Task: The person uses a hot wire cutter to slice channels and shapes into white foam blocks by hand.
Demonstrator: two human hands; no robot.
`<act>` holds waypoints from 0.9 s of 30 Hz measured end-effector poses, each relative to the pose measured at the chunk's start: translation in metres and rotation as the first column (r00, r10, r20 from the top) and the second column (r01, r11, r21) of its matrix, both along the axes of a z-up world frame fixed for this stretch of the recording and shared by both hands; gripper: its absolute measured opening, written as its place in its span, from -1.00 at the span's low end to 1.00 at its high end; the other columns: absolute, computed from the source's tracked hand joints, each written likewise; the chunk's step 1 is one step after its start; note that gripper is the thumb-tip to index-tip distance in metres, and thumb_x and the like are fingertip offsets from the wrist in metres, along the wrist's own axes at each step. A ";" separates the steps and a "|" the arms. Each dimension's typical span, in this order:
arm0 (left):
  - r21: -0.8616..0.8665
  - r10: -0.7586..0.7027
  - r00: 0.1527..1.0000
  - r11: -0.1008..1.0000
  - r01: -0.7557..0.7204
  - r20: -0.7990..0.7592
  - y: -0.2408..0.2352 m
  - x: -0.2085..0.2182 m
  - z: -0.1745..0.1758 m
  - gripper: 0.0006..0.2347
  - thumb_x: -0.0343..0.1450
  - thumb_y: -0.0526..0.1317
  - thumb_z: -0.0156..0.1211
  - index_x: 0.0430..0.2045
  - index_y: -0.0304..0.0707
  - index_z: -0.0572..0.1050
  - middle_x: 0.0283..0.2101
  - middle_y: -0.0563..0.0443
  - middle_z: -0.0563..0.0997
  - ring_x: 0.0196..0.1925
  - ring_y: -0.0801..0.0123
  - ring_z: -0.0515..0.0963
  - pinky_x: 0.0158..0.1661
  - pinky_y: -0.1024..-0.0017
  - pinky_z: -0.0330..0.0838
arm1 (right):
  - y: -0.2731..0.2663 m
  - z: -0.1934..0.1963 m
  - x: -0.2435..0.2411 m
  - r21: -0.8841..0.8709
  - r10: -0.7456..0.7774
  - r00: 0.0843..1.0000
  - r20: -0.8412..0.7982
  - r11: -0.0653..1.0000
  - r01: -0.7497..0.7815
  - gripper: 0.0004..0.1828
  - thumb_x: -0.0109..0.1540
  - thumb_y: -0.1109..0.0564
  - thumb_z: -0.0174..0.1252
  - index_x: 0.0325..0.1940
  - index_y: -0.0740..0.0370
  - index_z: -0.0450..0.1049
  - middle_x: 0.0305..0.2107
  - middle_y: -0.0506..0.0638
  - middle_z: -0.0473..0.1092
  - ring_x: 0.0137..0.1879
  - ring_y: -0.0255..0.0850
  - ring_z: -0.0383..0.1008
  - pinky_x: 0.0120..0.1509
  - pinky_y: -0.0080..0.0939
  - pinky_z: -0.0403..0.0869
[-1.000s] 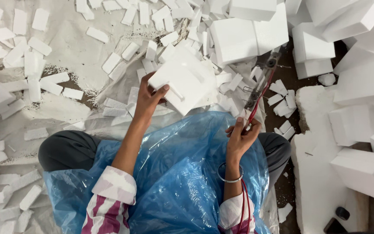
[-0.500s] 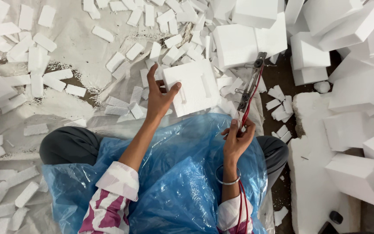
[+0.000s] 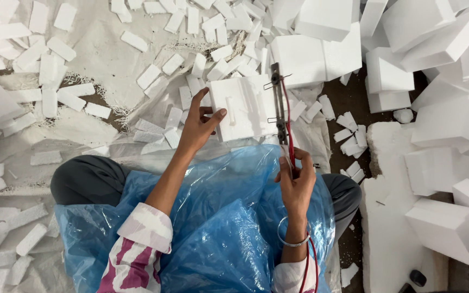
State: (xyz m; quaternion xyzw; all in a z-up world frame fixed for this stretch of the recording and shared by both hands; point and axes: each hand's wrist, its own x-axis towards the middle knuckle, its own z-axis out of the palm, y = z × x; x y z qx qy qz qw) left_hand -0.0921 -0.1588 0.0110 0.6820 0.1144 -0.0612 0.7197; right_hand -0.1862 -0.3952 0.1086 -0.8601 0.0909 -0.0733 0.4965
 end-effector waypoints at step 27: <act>-0.200 -0.161 0.982 0.970 0.138 -0.100 0.021 -0.006 0.015 -0.15 0.28 -0.03 0.43 0.44 -0.18 0.03 0.10 -0.36 0.54 0.05 0.07 0.66 -0.17 0.22 0.72 | 0.025 0.001 0.001 -0.058 0.023 0.992 -0.127 0.998 -0.031 -0.75 0.35 0.17 0.14 0.05 0.36 0.37 -0.62 -0.02 0.34 -0.58 -0.37 0.34 -0.53 -0.32 0.29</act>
